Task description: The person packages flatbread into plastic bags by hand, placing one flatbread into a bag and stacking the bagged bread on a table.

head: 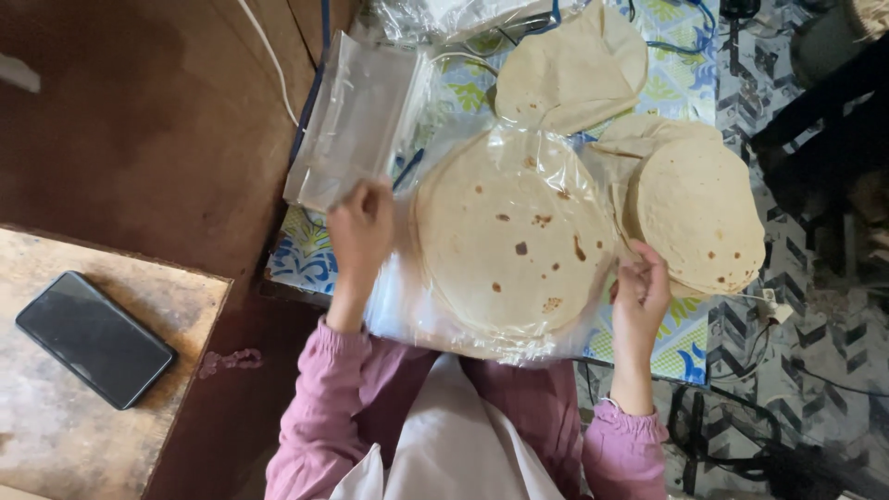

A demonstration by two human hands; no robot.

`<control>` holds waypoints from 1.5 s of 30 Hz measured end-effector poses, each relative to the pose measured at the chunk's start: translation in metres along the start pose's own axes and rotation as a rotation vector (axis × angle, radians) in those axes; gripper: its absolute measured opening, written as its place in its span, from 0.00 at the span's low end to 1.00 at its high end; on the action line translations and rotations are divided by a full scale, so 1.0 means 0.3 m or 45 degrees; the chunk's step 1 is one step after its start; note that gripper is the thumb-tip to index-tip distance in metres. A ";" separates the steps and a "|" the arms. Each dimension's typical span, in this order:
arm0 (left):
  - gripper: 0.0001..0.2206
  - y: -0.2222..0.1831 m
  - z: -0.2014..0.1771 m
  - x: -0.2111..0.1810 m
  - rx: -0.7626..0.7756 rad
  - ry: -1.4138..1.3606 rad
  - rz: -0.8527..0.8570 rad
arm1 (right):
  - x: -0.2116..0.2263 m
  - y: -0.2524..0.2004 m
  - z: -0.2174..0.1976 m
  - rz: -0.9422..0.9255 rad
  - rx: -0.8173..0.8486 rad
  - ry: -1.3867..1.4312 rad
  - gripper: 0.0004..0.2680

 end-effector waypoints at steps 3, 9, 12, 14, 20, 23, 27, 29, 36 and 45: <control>0.14 0.091 0.136 0.331 -0.176 0.564 0.157 | 0.018 0.010 -0.008 0.104 -0.067 0.039 0.11; 0.28 0.110 0.250 0.588 -0.155 0.823 0.293 | 0.001 -0.001 -0.023 0.166 -0.057 -0.005 0.11; 0.29 0.080 0.208 0.525 -0.129 0.773 0.295 | -0.125 0.000 -0.063 0.098 -0.058 -0.194 0.10; 0.27 0.079 0.147 0.406 -0.148 0.762 0.319 | -0.079 0.029 -0.101 -0.123 -0.023 -0.526 0.10; 0.16 0.056 0.062 0.234 -0.093 0.618 0.497 | -0.213 0.194 -0.168 -0.314 -0.065 -1.137 0.15; 0.11 0.010 0.042 0.187 -0.045 0.541 0.607 | -0.300 0.288 -0.165 -0.438 -0.036 -1.279 0.20; 0.08 0.005 0.021 0.152 -0.107 0.460 0.646 | -0.260 0.325 -0.141 -0.332 0.100 -1.276 0.23; 0.07 -0.020 0.016 0.161 -0.110 0.439 0.643 | -0.296 0.309 -0.144 -0.386 0.078 -1.290 0.22; 0.07 -0.012 0.016 0.179 -0.203 0.409 0.598 | -0.407 0.344 -0.193 -0.333 0.054 -1.155 0.18; 0.08 -0.017 0.019 0.185 -0.185 0.429 0.554 | -0.469 0.336 -0.199 -0.398 -0.084 -1.173 0.16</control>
Point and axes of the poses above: each hand's wrist, its own y-axis towards the middle knuckle, its own z-axis out of the palm, x = y × z, the point moved 3 cm from there along y, towards the middle knuckle, and after that the axes turned 3 degrees about x, right-handed, at the moved point
